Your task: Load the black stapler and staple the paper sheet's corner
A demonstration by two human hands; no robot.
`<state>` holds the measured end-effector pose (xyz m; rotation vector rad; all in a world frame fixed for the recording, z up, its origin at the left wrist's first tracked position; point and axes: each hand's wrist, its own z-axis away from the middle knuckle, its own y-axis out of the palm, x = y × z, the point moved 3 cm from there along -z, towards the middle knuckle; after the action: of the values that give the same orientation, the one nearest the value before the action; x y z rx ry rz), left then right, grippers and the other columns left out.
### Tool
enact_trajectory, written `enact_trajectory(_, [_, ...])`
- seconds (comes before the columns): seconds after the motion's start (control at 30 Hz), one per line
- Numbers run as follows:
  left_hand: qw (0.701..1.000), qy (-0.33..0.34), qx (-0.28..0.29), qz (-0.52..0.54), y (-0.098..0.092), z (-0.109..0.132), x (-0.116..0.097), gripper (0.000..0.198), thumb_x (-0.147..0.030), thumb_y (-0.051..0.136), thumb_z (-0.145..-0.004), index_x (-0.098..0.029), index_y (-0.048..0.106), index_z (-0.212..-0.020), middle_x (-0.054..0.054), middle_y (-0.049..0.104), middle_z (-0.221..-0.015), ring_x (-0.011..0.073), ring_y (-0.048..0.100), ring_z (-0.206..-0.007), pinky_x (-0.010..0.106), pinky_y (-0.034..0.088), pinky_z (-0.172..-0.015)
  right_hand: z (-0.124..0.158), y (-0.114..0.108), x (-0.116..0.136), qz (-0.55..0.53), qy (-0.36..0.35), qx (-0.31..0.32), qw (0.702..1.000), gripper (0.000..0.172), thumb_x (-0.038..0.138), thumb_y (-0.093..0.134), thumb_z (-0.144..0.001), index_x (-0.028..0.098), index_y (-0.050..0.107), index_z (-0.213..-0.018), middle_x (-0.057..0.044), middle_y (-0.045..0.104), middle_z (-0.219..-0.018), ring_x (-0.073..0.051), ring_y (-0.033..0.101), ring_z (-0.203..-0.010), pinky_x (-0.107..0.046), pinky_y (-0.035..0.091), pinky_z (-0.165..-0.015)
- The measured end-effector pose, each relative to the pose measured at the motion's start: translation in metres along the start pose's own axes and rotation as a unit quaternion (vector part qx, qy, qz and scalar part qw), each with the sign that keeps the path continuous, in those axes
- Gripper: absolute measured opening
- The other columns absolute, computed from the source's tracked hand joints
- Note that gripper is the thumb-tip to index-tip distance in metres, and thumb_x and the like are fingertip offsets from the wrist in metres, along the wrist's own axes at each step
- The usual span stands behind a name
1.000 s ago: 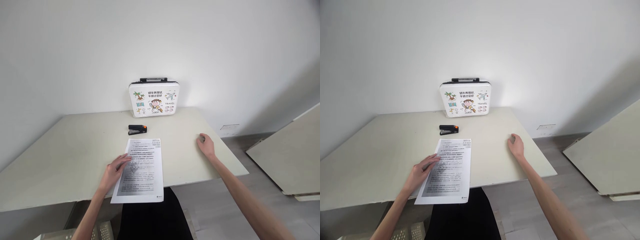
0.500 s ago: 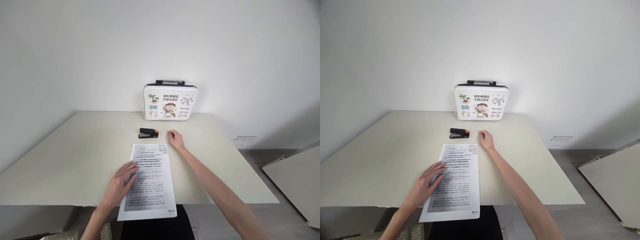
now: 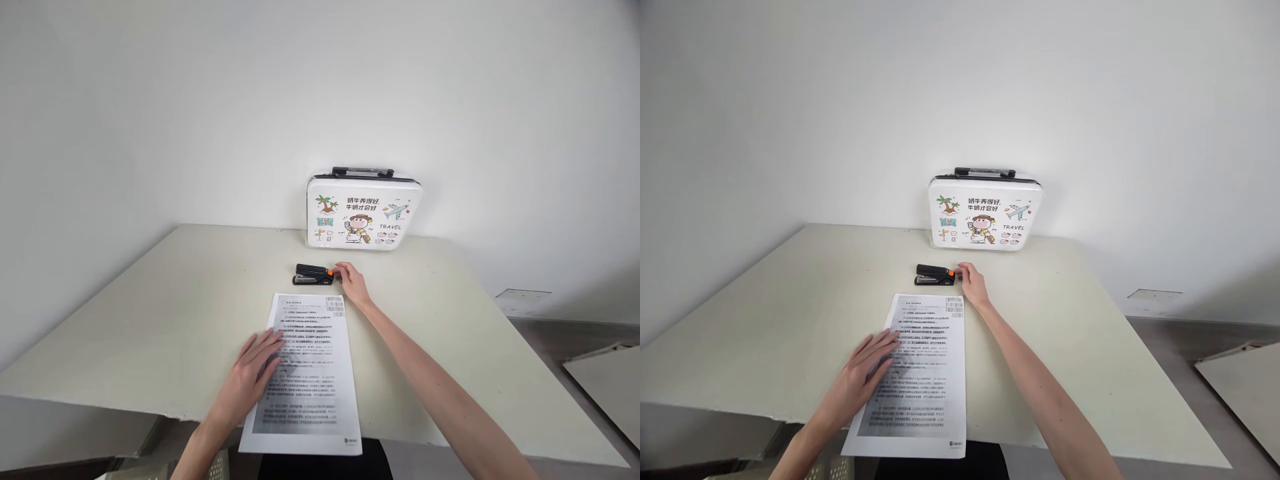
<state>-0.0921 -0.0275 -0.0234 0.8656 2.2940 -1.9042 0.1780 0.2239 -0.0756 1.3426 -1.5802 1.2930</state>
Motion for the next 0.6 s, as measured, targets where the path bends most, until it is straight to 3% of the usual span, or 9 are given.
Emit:
enact_trajectory(0.2, [1.000, 0.000, 0.006, -0.014, 0.000, 0.002, 0.000, 0.040, -0.037, 0.042, -0.111, -0.035, 0.055, -0.149, -0.002, 0.051, -0.160, 0.0230, 0.041, -0.153, 0.054, 0.032, -0.129, -0.007, 0.007, 0.001, -0.043, 0.017, -0.016, 0.999, 0.030, 0.048, 0.041, -0.101, 0.027, 0.061, -0.108, -0.005, 0.080, -0.103, -0.026, 0.076, -0.098, -0.045, 0.056, -0.095])
enact_trajectory(0.37, [1.000, 0.001, 0.014, -0.025, -0.002, 0.004, -0.005, 0.041, -0.034, 0.041, -0.112, -0.034, 0.054, -0.150, -0.003, 0.050, -0.160, 0.0221, 0.040, -0.153, 0.053, 0.033, -0.129, -0.016, 0.018, 0.000, -0.099, 0.034, -0.039, 0.994, 0.035, 0.054, 0.039, -0.101, 0.026, 0.060, -0.106, -0.007, 0.080, -0.109, -0.024, 0.075, -0.107, -0.043, 0.055, -0.100])
enact_trajectory(0.6, [1.000, -0.004, 0.008, -0.021, -0.005, 0.003, -0.009, 0.039, -0.034, 0.042, -0.112, -0.035, 0.056, -0.148, -0.004, 0.053, -0.159, 0.0204, 0.042, -0.152, 0.050, 0.032, -0.129, -0.011, 0.020, -0.006, -0.134, 0.040, -0.035, 0.990, 0.032, 0.054, 0.044, -0.098, 0.028, 0.062, -0.104, -0.004, 0.081, -0.105, -0.021, 0.076, -0.103, -0.041, 0.057, -0.100])
